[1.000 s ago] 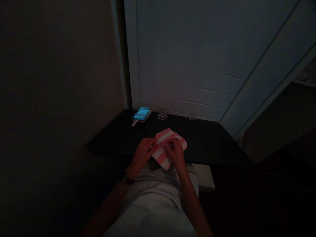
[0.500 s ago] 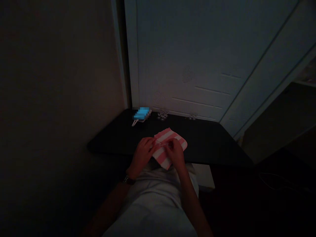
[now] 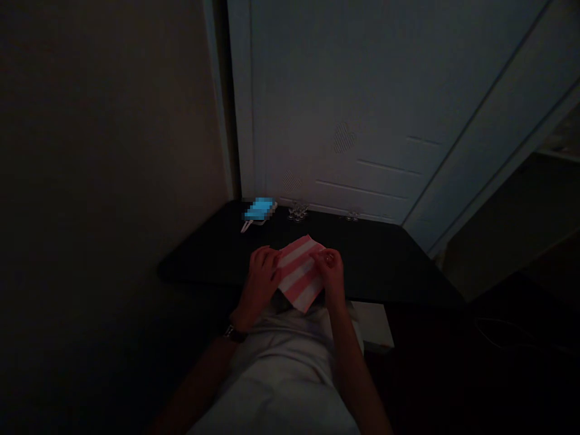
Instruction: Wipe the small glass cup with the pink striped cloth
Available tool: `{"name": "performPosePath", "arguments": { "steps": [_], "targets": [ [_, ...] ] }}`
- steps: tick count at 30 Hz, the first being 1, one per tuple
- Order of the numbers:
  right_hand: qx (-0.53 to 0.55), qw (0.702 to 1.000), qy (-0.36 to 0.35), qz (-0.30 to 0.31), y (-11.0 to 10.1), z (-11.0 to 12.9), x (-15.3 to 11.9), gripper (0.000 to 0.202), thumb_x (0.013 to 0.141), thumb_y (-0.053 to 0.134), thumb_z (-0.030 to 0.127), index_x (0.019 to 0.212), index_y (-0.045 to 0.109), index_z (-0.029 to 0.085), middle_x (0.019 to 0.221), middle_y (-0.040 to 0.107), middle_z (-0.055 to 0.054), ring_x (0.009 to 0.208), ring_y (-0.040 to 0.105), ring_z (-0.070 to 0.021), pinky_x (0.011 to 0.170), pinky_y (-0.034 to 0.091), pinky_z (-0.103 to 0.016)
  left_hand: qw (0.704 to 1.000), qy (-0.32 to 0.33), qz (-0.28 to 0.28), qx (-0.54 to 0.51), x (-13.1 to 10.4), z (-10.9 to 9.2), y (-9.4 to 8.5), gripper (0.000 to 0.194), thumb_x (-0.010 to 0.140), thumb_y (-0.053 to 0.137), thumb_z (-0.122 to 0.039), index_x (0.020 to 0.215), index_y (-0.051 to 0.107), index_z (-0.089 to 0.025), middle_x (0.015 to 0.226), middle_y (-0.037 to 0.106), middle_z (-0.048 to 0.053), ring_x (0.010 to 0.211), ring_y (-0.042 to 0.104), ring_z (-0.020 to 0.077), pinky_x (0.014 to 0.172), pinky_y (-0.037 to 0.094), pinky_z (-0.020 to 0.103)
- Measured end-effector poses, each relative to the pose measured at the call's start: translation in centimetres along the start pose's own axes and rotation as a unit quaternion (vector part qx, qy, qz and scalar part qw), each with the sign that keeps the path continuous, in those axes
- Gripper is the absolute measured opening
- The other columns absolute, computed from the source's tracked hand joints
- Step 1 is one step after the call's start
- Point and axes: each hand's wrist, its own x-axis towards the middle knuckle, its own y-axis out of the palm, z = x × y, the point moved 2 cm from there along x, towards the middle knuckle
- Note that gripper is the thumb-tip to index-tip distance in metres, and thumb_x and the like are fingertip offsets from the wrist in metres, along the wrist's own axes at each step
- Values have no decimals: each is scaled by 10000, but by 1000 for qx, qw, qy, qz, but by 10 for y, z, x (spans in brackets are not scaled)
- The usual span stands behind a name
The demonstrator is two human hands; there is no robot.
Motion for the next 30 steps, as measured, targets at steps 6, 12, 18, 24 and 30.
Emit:
{"name": "performPosePath", "arguments": {
  "steps": [6,12,18,24,30],
  "targets": [
    [-29,998,-4,57,12,11,1,171,798,475,333,912,465,207,728,529,18,621,506,-106,566,404,-207,999,1,17,39,-1,-7,-4,362,743,469,-63,1056,543,-229,1132,421,78,1111,356,248,964,340,429],
    [-169,969,-80,159,40,19,1,154,850,389,298,901,511,220,879,584,-13,815,545,-137,735,423,-252,998,-2,18,63,0,-4,-2,169,766,500,-141,900,583,-204,1135,452,90,1123,354,269,940,342,450],
    [-163,963,-86,196,43,17,5,139,837,412,287,874,522,211,868,580,-5,809,539,-133,732,415,-239,997,8,36,74,-2,-8,-3,213,781,480,-121,932,599,-212,1198,500,74,1162,362,266,924,323,453],
    [-144,967,-78,197,41,14,5,115,820,441,281,865,518,207,844,574,-3,787,542,-130,721,423,-237,995,57,65,46,-9,-6,-3,235,827,436,-126,930,598,-260,1062,629,1,1101,469,199,987,219,474],
    [-159,961,-91,205,39,14,5,113,822,436,284,862,515,214,833,582,0,755,549,-128,691,431,-238,995,34,81,51,-9,-6,-4,216,809,421,-118,852,601,-229,919,660,14,989,535,201,970,221,481]
  ]
}}
